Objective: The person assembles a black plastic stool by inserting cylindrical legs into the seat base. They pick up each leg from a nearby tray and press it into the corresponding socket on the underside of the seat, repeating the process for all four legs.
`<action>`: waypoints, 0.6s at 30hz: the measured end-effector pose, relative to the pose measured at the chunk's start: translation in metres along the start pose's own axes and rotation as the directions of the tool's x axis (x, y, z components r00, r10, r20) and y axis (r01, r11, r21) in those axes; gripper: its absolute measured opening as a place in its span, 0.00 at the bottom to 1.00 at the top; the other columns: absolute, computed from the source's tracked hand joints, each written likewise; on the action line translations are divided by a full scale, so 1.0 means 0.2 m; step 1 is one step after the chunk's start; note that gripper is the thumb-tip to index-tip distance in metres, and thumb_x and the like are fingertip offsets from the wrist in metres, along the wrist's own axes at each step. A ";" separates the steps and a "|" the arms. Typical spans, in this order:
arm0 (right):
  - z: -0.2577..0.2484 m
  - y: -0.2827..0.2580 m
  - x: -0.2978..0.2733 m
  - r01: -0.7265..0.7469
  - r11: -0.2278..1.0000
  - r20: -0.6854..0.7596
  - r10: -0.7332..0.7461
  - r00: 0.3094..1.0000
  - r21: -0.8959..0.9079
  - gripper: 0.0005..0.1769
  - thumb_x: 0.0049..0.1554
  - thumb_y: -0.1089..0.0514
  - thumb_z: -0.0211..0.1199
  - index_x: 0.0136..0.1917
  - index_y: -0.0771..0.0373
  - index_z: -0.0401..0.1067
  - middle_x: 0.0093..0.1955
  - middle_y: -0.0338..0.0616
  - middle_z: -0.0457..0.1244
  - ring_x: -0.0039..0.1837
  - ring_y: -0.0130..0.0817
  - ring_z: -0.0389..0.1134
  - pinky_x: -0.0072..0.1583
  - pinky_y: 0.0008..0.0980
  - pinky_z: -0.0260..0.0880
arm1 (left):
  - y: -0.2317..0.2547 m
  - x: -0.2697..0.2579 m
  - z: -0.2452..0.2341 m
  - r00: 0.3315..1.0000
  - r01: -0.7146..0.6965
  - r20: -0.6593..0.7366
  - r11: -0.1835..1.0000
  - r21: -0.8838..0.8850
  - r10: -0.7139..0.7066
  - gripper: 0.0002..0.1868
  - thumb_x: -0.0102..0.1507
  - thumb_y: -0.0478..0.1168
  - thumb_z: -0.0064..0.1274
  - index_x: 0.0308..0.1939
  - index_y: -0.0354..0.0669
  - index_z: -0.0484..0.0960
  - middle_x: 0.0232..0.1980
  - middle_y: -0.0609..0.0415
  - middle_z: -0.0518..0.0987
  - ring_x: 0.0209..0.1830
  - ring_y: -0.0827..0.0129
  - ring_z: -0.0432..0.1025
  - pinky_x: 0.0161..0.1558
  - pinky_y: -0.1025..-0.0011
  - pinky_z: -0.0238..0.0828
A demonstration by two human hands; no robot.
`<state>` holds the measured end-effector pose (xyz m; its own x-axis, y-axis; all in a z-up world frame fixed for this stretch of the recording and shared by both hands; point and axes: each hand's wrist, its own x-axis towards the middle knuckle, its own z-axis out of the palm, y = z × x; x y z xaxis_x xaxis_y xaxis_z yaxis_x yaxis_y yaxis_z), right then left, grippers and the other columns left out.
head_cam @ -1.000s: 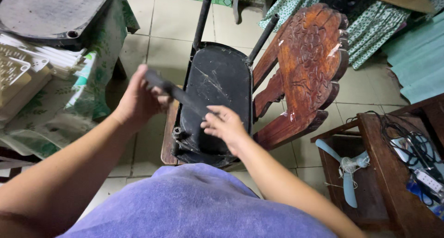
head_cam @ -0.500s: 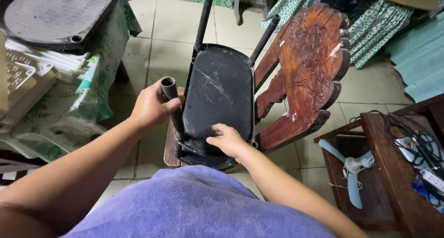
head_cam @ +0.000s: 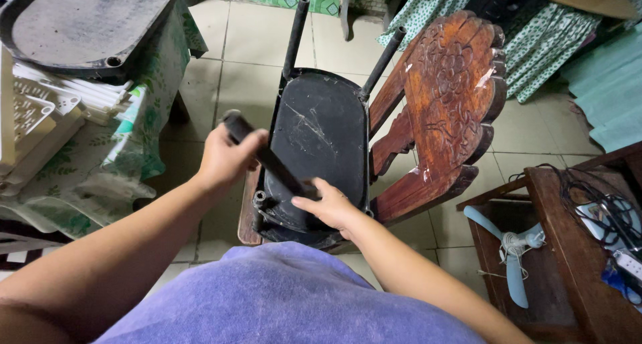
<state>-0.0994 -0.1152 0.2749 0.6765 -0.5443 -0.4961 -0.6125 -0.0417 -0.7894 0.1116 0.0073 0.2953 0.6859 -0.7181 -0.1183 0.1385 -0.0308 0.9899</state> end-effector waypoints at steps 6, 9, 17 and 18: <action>-0.06 -0.19 -0.01 0.278 0.791 -0.098 -0.269 0.958 0.545 0.26 0.58 0.59 0.63 0.69 0.57 0.61 0.61 0.47 0.65 0.50 0.36 0.73 0.48 0.35 0.75 | -0.41 0.08 -0.12 0.804 0.587 0.393 0.489 -0.646 -0.446 0.30 0.68 0.61 0.54 0.49 0.33 0.74 0.37 0.52 0.78 0.33 0.70 0.75 0.38 0.73 0.78; -0.14 -0.32 -0.01 0.504 0.834 -0.210 -0.464 0.861 0.223 0.14 0.62 0.62 0.63 0.61 0.62 0.67 0.55 0.48 0.69 0.42 0.30 0.72 0.45 0.31 0.76 | -0.63 0.06 -0.17 0.645 0.758 0.361 0.506 -0.411 -0.673 0.36 0.65 0.69 0.38 0.50 0.37 0.71 0.37 0.49 0.77 0.39 0.58 0.77 0.40 0.61 0.78; -0.03 -0.49 -0.08 0.658 0.694 -0.001 -0.688 0.726 -0.292 0.14 0.61 0.61 0.62 0.59 0.61 0.67 0.51 0.46 0.69 0.45 0.38 0.72 0.49 0.35 0.73 | -0.92 0.19 -0.44 0.752 0.627 0.019 0.706 -0.330 -0.658 0.18 0.71 0.43 0.40 0.60 0.35 0.67 0.52 0.39 0.78 0.48 0.51 0.76 0.48 0.57 0.75; -0.01 -0.50 -0.09 0.698 0.618 0.030 -0.741 0.671 -0.361 0.15 0.61 0.60 0.63 0.60 0.61 0.66 0.51 0.48 0.69 0.50 0.43 0.72 0.52 0.38 0.72 | -0.95 0.20 -0.48 0.759 0.614 0.009 0.711 -0.344 -0.651 0.17 0.70 0.41 0.41 0.60 0.34 0.67 0.51 0.39 0.78 0.46 0.51 0.76 0.47 0.57 0.75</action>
<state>-0.0518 -0.1033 0.3639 0.9198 -0.3096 0.2411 -0.0537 -0.7081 -0.7041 0.1811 0.0511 0.0955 0.4239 -0.5312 -0.7336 0.7653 -0.2231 0.6038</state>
